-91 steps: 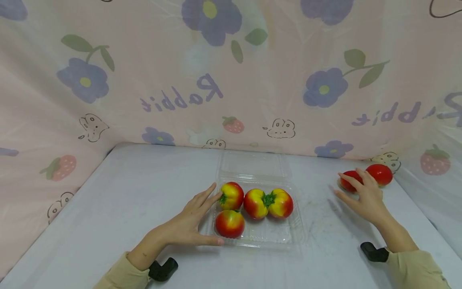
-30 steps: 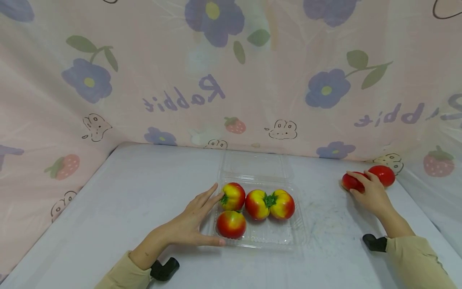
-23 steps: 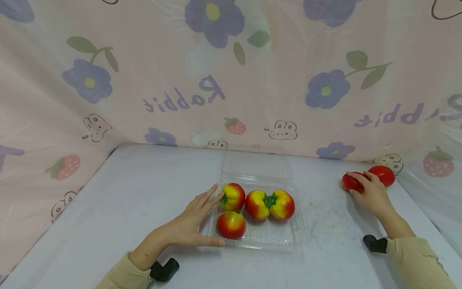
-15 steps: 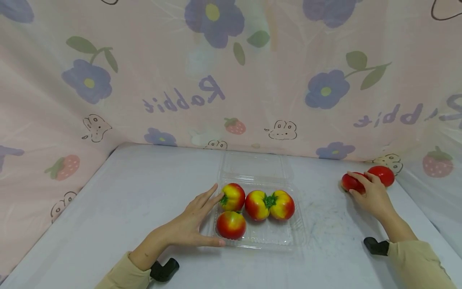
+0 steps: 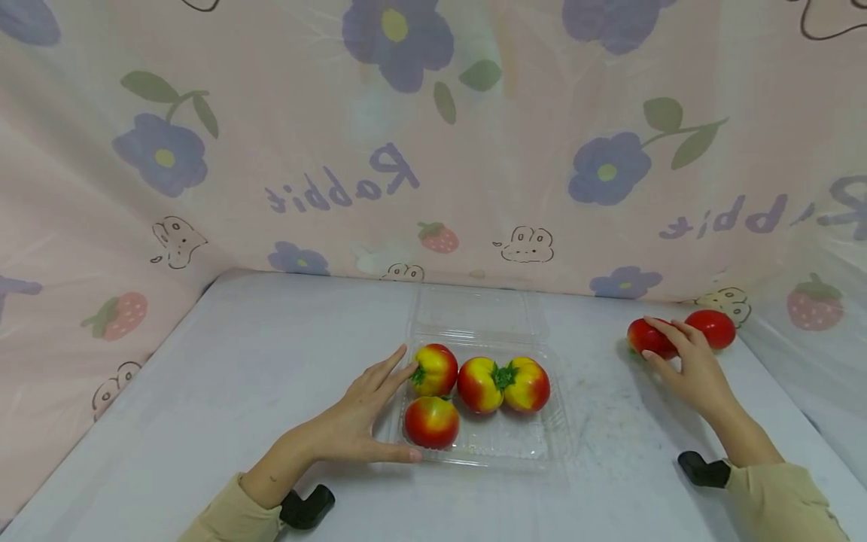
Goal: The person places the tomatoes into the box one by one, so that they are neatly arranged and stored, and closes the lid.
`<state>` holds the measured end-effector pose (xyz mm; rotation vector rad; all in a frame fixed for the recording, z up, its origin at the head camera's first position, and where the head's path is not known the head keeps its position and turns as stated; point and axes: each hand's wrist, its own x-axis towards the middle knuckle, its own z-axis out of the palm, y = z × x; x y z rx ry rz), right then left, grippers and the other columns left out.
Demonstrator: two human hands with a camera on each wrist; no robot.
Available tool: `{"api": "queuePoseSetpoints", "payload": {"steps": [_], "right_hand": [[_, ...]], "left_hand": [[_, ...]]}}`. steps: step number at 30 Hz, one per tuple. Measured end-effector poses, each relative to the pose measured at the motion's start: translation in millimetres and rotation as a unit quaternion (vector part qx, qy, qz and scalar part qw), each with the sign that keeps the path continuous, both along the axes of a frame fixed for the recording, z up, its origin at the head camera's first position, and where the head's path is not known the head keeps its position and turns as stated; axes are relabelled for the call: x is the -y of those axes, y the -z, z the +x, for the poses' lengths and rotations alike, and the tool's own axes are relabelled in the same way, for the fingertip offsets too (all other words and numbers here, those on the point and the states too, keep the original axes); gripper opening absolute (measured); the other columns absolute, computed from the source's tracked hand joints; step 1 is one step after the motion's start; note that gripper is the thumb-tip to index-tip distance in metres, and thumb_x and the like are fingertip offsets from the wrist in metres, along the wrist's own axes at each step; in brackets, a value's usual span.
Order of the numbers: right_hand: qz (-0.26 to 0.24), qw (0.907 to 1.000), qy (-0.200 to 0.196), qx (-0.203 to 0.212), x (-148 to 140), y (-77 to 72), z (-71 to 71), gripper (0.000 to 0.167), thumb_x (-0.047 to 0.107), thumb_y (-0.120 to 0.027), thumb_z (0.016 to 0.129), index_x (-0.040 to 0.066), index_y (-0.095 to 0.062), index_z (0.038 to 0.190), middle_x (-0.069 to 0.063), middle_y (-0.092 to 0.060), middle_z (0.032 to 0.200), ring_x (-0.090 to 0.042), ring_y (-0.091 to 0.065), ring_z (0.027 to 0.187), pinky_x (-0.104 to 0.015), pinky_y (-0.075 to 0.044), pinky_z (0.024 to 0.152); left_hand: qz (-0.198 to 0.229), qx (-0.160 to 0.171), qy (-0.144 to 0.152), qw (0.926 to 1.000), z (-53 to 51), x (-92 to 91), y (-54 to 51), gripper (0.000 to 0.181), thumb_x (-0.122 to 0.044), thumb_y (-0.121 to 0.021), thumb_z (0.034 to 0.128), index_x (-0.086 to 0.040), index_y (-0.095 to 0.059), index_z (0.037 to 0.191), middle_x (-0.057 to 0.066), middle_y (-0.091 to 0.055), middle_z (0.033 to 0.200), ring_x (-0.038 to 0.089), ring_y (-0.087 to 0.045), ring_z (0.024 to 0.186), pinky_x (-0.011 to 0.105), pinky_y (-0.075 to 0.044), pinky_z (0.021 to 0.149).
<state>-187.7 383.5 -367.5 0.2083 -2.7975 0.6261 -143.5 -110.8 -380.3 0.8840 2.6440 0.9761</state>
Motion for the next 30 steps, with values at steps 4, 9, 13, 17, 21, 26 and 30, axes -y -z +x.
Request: {"api": "queuePoseSetpoints", "payload": {"steps": [4,9,13,17,21,26,30], "right_hand": [[-0.005,0.9998,-0.011,-0.016,3,-0.2,2.0,0.057,0.005,-0.064,0.089,0.001,-0.041,0.141,-0.04,-0.031,0.133,-0.058,-0.034,0.114,-0.074,-0.04,0.079],[-0.013,0.9994,-0.019,-0.024,9,-1.2,5.1,0.057,0.008,-0.064,0.09,0.003,-0.041,0.142,-0.039,-0.031,0.135,-0.057,-0.036,0.114,-0.073,-0.041,0.08],[-0.02,0.9987,-0.03,-0.037,15,-3.4,7.8,0.056,0.007,-0.065,0.09,0.005,-0.043,0.142,-0.038,-0.032,0.136,-0.055,-0.036,0.115,-0.073,-0.041,0.081],[-0.026,0.9973,-0.042,-0.053,20,-5.0,9.2,0.055,0.004,-0.065,0.089,0.005,-0.045,0.14,-0.037,-0.033,0.136,-0.054,-0.037,0.114,-0.073,-0.041,0.081],[-0.028,0.9967,-0.048,-0.059,25,-5.7,10.5,0.055,0.003,-0.065,0.088,0.005,-0.046,0.14,-0.037,-0.033,0.137,-0.055,-0.037,0.115,-0.072,-0.041,0.081],[-0.029,0.9961,-0.056,-0.061,29,-7.8,12.8,0.056,0.003,-0.065,0.088,0.006,-0.046,0.14,-0.036,-0.033,0.138,-0.053,-0.036,0.117,-0.071,-0.042,0.081],[-0.024,0.9959,-0.061,-0.062,33,-9.6,14.6,0.056,0.004,-0.066,0.088,0.007,-0.046,0.14,-0.035,-0.034,0.138,-0.052,-0.037,0.116,-0.069,-0.044,0.081]], "left_hand": [[-0.002,0.002,-0.004,1.0,0.6,0.3,0.6,0.106,-0.065,-0.071,0.0697,-0.029,-0.018,0.154,-0.004,0.004,0.163,0.035,-0.009,0.147,0.07,-0.024,0.106],[0.001,0.0,-0.003,1.0,1.5,0.5,0.5,0.106,-0.065,-0.071,0.0703,-0.028,-0.018,0.154,-0.007,0.005,0.162,0.035,-0.009,0.147,0.071,-0.022,0.106],[0.004,-0.004,0.002,1.0,1.5,0.9,-0.1,0.106,-0.065,-0.071,0.0713,-0.028,-0.017,0.155,-0.01,0.007,0.161,0.035,-0.009,0.146,0.07,-0.021,0.107],[0.003,-0.008,0.004,1.0,1.3,1.6,-0.2,0.105,-0.064,-0.071,0.072,-0.027,-0.018,0.155,-0.007,0.006,0.162,0.035,-0.01,0.146,0.07,-0.022,0.107],[0.003,-0.009,0.005,0.9999,0.9,1.4,-0.4,0.105,-0.064,-0.071,0.0721,-0.026,-0.018,0.154,-0.007,0.005,0.162,0.035,-0.01,0.146,0.07,-0.021,0.107],[0.003,-0.008,0.004,1.0,0.6,0.6,0.2,0.105,-0.064,-0.07,0.0717,-0.027,-0.018,0.154,-0.009,0.006,0.162,0.035,-0.01,0.146,0.07,-0.022,0.107],[0.003,-0.01,0.004,0.9999,0.5,0.4,0.8,0.105,-0.064,-0.07,0.0715,-0.026,-0.018,0.154,-0.007,0.005,0.162,0.035,-0.011,0.146,0.07,-0.022,0.107]]}}
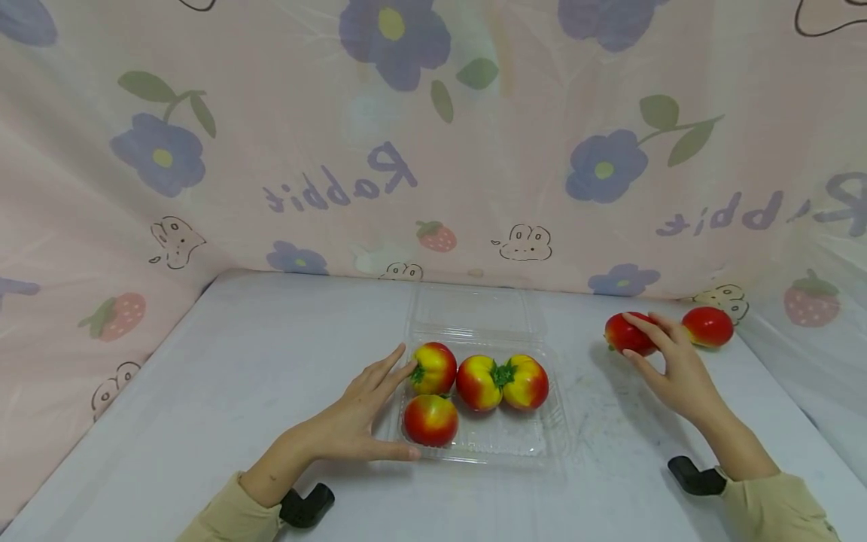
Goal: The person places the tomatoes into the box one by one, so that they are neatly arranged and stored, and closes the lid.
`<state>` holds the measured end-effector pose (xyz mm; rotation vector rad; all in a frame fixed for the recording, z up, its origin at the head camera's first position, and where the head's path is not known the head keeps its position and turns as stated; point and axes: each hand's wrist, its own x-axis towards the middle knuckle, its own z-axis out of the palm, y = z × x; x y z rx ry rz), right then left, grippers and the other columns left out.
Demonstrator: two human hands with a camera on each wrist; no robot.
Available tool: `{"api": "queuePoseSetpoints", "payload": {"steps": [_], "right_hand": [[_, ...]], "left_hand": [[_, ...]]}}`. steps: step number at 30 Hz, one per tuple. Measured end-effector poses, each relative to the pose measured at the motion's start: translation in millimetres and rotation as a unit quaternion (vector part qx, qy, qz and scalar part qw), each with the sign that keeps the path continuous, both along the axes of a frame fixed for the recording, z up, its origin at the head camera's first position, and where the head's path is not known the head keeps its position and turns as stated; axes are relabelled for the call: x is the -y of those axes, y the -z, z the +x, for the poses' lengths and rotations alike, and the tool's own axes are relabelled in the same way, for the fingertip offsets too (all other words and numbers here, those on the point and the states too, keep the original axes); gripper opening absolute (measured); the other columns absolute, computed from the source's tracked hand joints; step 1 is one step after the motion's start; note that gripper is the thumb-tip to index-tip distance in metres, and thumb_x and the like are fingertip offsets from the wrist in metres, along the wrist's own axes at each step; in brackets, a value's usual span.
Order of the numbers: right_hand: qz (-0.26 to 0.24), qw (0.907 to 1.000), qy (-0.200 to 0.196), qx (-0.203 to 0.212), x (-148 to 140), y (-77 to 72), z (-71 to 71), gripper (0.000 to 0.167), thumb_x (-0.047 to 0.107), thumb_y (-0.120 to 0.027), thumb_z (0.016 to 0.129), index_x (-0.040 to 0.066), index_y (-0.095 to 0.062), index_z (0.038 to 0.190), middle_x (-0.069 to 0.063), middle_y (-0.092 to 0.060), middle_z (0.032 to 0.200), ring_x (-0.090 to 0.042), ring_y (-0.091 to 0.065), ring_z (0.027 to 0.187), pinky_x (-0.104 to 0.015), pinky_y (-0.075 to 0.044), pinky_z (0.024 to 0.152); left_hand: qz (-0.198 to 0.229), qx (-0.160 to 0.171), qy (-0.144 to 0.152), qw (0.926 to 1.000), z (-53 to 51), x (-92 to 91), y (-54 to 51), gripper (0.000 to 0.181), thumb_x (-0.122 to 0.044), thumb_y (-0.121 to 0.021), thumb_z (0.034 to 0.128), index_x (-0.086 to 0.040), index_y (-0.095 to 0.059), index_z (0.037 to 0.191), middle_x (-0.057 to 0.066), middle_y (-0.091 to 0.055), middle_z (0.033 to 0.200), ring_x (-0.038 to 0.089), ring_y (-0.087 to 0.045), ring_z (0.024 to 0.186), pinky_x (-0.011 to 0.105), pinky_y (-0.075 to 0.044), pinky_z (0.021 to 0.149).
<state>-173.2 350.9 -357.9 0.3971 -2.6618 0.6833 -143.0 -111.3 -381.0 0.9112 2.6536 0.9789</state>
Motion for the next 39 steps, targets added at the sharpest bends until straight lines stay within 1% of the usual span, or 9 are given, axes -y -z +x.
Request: {"api": "queuePoseSetpoints", "payload": {"steps": [3,5,7,15,20,24,27,30,39], "right_hand": [[0.004,1.0,-0.002,-0.005,3,-0.9,0.9,0.057,0.006,-0.068,0.087,0.01,-0.047,0.14,-0.033,-0.036,0.137,-0.05,-0.039,0.116,-0.033,-0.055,0.086],[0.004,0.9999,-0.009,-0.011,4,-1.5,1.3,0.057,0.006,-0.069,0.087,0.011,-0.048,0.14,-0.032,-0.037,0.137,-0.049,-0.04,0.116,-0.008,-0.043,0.084],[0.002,0.9997,-0.017,-0.019,7,-1.8,1.9,0.057,0.006,-0.07,0.086,0.012,-0.049,0.139,-0.031,-0.038,0.137,-0.048,-0.04,0.117,0.005,-0.023,0.08],[-0.004,0.9985,-0.04,-0.036,16,-3.1,5.6,0.058,0.005,-0.069,0.086,0.013,-0.05,0.139,-0.031,-0.038,0.138,-0.049,-0.041,0.119,0.006,-0.019,0.084],[0.001,0.9987,-0.036,-0.036,21,-4.6,7.6,0.057,0.006,-0.069,0.086,0.014,-0.05,0.139,-0.03,-0.038,0.139,-0.049,-0.042,0.12,0.002,-0.027,0.089],[0.005,0.9988,-0.035,-0.033,26,-6.0,9.8,0.058,0.007,-0.07,0.085,0.015,-0.05,0.139,-0.029,-0.038,0.14,-0.048,-0.044,0.119,-0.021,-0.048,0.092],[0.001,0.9987,-0.038,-0.034,29,-6.9,11.3,0.059,0.006,-0.071,0.085,0.016,-0.05,0.139,-0.028,-0.038,0.141,-0.048,-0.044,0.12,-0.016,-0.046,0.091],[-0.006,0.9984,-0.044,-0.036,33,-8.3,12.7,0.06,0.006,-0.071,0.084,0.017,-0.05,0.139,-0.027,-0.038,0.141,-0.047,-0.043,0.12,0.004,-0.022,0.085],[-0.005,0.9968,-0.06,-0.052,44,-11.5,16.9,0.065,0.001,-0.074,0.08,0.017,-0.051,0.138,-0.026,-0.039,0.142,-0.045,-0.044,0.121,0.005,-0.022,0.086]], "left_hand": [[0.0,0.0,0.0,1.0,-0.3,0.0,0.3,0.105,-0.064,-0.07,0.0713,-0.026,-0.018,0.154,-0.007,0.005,0.162,0.035,-0.011,0.146,0.07,-0.022,0.107],[-0.001,0.0,0.0,1.0,-0.5,-0.1,0.2,0.105,-0.064,-0.07,0.0713,-0.026,-0.018,0.154,-0.008,0.005,0.162,0.034,-0.011,0.146,0.07,-0.022,0.107],[-0.001,0.0,0.0,1.0,-0.5,0.0,0.3,0.105,-0.064,-0.07,0.0711,-0.026,-0.019,0.154,-0.007,0.005,0.162,0.034,-0.011,0.146,0.07,-0.022,0.107],[-0.003,-0.003,-0.002,1.0,-0.4,-0.2,0.0,0.105,-0.065,-0.07,0.0709,-0.026,-0.019,0.154,-0.003,0.003,0.163,0.035,-0.011,0.146,0.07,-0.022,0.107],[-0.002,-0.001,-0.001,1.0,-0.3,0.0,0.2,0.105,-0.064,-0.07,0.0711,-0.026,-0.019,0.154,-0.006,0.004,0.162,0.035,-0.011,0.146,0.07,-0.021,0.107],[0.0,0.001,-0.001,1.0,0.0,0.0,0.3,0.105,-0.064,-0.07,0.0712,-0.026,-0.019,0.154,-0.008,0.005,0.162,0.034,-0.011,0.146,0.07,-0.02,0.107],[0.003,0.001,-0.001,1.0,0.1,-0.1,0.8,0.105,-0.064,-0.071,0.0712,-0.026,-0.018,0.154,-0.008,0.005,0.162,0.034,-0.011,0.146,0.071,-0.02,0.107],[0.004,0.0,0.001,1.0,0.0,0.1,1.4,0.105,-0.064,-0.071,0.0713,-0.026,-0.018,0.154,-0.008,0.005,0.162,0.034,-0.011,0.146,0.071,-0.02,0.107],[0.004,-0.004,-0.001,1.0,0.0,0.1,1.7,0.105,-0.064,-0.071,0.0712,-0.026,-0.019,0.154,-0.009,0.005,0.162,0.033,-0.012,0.146,0.07,-0.022,0.107]]}}
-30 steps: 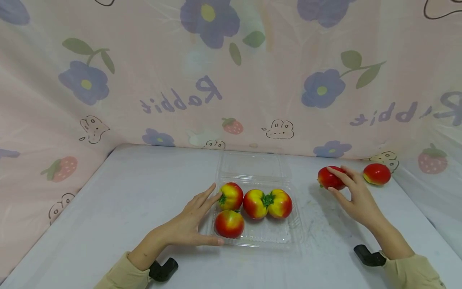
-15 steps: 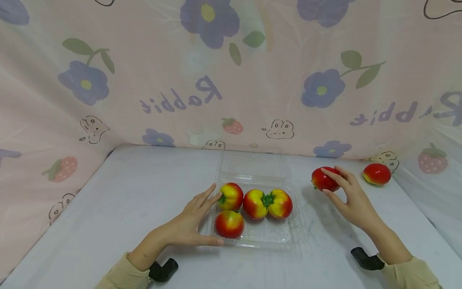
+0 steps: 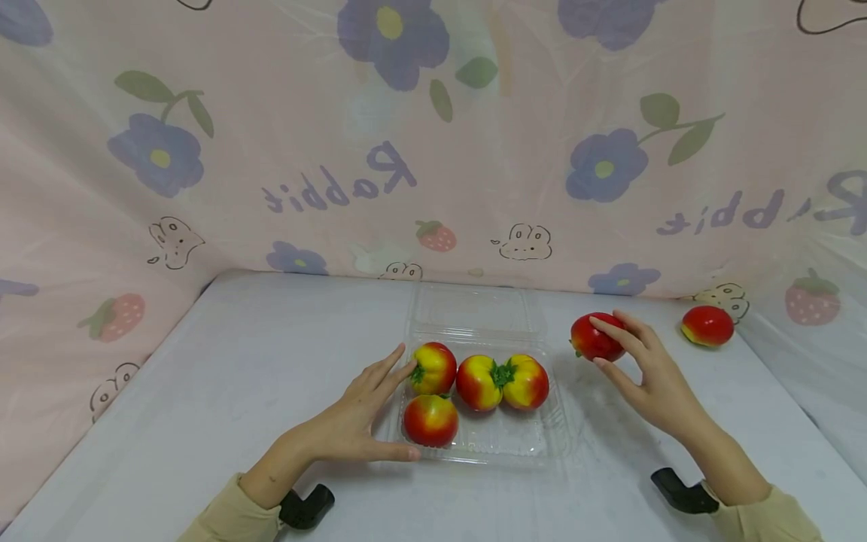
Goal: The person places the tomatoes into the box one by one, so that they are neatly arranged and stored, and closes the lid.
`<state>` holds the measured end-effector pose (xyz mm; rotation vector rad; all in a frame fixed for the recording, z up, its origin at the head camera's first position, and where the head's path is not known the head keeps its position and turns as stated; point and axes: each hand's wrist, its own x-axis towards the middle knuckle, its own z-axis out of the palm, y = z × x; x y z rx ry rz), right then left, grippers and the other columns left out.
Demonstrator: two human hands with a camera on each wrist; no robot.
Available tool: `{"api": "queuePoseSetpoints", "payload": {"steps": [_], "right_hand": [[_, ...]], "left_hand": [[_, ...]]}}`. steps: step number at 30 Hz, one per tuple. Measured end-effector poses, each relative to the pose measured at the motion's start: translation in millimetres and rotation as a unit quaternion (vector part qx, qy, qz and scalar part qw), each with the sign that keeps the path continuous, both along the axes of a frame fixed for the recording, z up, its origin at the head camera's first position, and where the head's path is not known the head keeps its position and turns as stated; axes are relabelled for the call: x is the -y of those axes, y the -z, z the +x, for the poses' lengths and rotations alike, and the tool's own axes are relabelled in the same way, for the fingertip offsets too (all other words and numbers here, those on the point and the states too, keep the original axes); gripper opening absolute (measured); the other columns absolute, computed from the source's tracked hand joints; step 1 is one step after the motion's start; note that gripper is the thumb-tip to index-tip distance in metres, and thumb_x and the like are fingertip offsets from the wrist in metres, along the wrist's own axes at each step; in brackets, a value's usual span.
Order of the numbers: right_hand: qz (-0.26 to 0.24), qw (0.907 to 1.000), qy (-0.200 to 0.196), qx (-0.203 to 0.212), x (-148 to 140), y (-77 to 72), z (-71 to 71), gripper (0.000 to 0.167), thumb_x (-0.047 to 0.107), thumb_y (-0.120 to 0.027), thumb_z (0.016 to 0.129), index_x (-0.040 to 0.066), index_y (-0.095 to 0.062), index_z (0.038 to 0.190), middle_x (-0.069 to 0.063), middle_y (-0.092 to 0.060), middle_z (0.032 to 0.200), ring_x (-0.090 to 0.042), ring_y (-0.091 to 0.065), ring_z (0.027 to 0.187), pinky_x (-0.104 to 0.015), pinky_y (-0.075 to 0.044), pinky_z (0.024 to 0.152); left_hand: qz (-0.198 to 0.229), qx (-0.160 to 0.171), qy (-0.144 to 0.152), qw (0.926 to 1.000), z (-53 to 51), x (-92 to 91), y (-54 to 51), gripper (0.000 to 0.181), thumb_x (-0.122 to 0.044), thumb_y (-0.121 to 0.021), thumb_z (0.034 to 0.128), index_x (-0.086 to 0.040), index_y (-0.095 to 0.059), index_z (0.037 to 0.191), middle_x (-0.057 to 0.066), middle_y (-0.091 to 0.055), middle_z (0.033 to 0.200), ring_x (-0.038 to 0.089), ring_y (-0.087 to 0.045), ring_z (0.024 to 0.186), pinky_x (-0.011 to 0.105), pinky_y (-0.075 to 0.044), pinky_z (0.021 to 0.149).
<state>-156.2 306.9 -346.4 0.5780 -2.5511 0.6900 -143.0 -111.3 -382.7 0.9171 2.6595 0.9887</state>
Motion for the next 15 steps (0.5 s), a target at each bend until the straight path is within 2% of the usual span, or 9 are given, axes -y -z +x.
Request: {"api": "queuePoseSetpoints", "payload": {"steps": [7,15], "right_hand": [[-0.002,1.0,-0.007,-0.004,7,-2.7,3.2,0.065,0.0,-0.075,0.079,0.016,-0.052,0.138,-0.025,-0.039,0.142,-0.044,-0.044,0.121,0.005,-0.024,0.087],[-0.001,0.9999,-0.012,-0.001,13,-4.6,6.3,0.065,0.0,-0.075,0.078,0.016,-0.053,0.137,-0.024,-0.039,0.143,-0.043,-0.044,0.121,0.004,-0.025,0.087]], "left_hand": [[0.002,-0.003,0.002,1.0,-0.3,0.3,0.8,0.105,-0.064,-0.071,0.0717,-0.026,-0.019,0.154,-0.008,0.006,0.162,0.033,-0.011,0.146,0.07,-0.021,0.108],[-0.001,0.0,-0.001,1.0,-0.6,-0.4,0.8,0.105,-0.065,-0.07,0.0711,-0.027,-0.018,0.154,-0.002,0.003,0.163,0.034,-0.012,0.146,0.07,-0.021,0.107]]}}
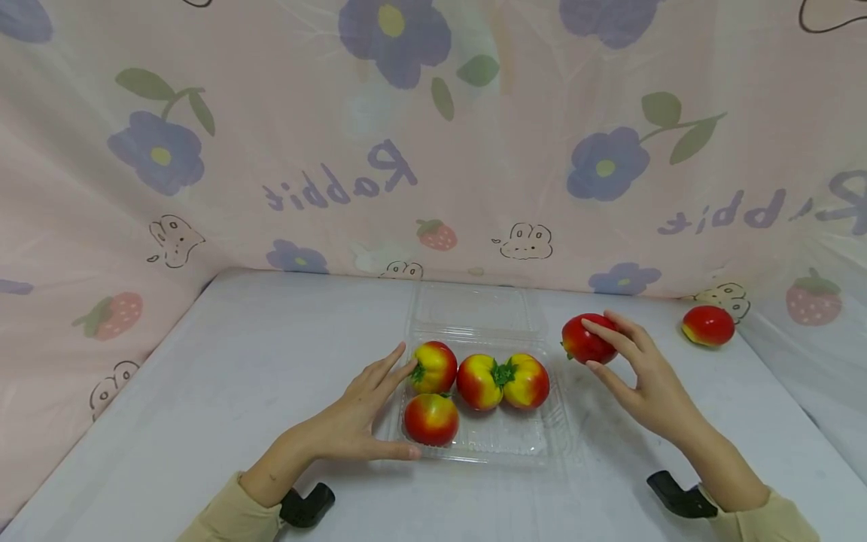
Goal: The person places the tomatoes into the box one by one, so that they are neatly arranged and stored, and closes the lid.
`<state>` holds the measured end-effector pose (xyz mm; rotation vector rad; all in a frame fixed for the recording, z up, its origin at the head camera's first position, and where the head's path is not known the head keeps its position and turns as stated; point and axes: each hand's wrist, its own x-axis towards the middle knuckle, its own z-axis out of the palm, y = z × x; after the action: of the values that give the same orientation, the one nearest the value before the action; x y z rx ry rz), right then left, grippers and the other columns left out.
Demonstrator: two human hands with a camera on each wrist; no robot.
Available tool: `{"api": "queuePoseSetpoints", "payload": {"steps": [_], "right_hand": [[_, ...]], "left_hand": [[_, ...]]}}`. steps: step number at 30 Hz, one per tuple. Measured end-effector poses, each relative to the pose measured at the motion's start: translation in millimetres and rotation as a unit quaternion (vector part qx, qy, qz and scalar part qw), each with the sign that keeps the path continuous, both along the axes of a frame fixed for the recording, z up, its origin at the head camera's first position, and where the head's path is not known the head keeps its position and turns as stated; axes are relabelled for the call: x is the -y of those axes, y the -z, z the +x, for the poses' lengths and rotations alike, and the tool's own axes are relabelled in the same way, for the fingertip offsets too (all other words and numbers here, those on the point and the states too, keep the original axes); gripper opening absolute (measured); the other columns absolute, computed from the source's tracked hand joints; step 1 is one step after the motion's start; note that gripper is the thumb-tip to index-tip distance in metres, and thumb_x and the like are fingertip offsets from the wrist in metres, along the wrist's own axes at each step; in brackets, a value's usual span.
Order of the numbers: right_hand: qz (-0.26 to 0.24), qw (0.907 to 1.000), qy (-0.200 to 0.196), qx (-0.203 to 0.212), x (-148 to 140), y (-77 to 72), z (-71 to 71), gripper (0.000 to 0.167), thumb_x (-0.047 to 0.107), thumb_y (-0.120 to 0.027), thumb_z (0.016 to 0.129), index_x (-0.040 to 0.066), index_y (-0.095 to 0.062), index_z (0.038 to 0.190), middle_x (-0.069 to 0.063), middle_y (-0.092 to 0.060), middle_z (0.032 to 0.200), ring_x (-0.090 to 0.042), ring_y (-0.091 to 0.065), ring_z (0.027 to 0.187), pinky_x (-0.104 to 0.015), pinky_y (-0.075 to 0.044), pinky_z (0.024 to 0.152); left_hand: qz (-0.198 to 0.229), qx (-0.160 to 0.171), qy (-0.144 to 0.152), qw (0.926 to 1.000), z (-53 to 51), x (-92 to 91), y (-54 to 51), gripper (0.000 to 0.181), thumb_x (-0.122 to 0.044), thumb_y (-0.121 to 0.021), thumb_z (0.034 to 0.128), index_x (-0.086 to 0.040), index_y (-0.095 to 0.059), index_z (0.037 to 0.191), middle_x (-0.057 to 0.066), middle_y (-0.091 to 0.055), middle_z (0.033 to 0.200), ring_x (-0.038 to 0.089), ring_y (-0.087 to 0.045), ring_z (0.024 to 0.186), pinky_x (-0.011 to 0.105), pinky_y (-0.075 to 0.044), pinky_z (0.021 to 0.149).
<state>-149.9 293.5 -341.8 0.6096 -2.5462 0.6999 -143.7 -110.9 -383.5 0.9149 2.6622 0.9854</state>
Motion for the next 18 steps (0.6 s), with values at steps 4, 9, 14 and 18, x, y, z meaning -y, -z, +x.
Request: {"api": "queuePoseSetpoints", "payload": {"steps": [4,9,14,18], "right_hand": [[-0.001,1.0,-0.008,-0.004,4,0.1,1.4,0.067,-0.002,-0.076,0.076,0.016,-0.053,0.136,-0.022,-0.039,0.144,-0.042,-0.045,0.122,0.004,-0.026,0.088],[0.0,0.9998,-0.015,-0.009,10,-0.2,3.7,0.067,-0.005,-0.076,0.074,0.013,-0.054,0.135,-0.022,-0.04,0.143,-0.042,-0.045,0.122,0.004,-0.026,0.088],[0.0,0.9997,-0.022,-0.009,15,-0.5,6.1,0.064,-0.005,-0.076,0.074,0.011,-0.056,0.132,-0.021,-0.04,0.144,-0.042,-0.043,0.124,0.003,-0.026,0.09],[-0.001,0.9995,-0.029,-0.01,18,-1.3,9.0,0.063,-0.005,-0.076,0.074,0.01,-0.056,0.132,-0.021,-0.04,0.144,-0.041,-0.044,0.124,0.002,-0.027,0.091]], "left_hand": [[0.0,0.001,0.0,1.0,-0.1,-0.2,-0.2,0.105,-0.065,-0.07,0.0709,-0.027,-0.019,0.154,-0.002,0.002,0.163,0.034,-0.012,0.146,0.07,-0.022,0.107],[0.0,0.002,-0.001,1.0,0.1,-0.3,-0.8,0.105,-0.065,-0.07,0.0707,-0.027,-0.019,0.154,-0.003,0.003,0.163,0.034,-0.012,0.146,0.07,-0.022,0.107],[-0.001,0.002,0.0,1.0,0.5,-0.4,-2.0,0.106,-0.065,-0.07,0.0709,-0.027,-0.018,0.154,-0.002,0.002,0.163,0.034,-0.012,0.146,0.07,-0.022,0.107],[0.0,0.002,0.0,1.0,0.8,0.0,-2.4,0.105,-0.064,-0.071,0.0712,-0.026,-0.018,0.154,-0.004,0.003,0.163,0.034,-0.011,0.146,0.07,-0.021,0.107]]}}
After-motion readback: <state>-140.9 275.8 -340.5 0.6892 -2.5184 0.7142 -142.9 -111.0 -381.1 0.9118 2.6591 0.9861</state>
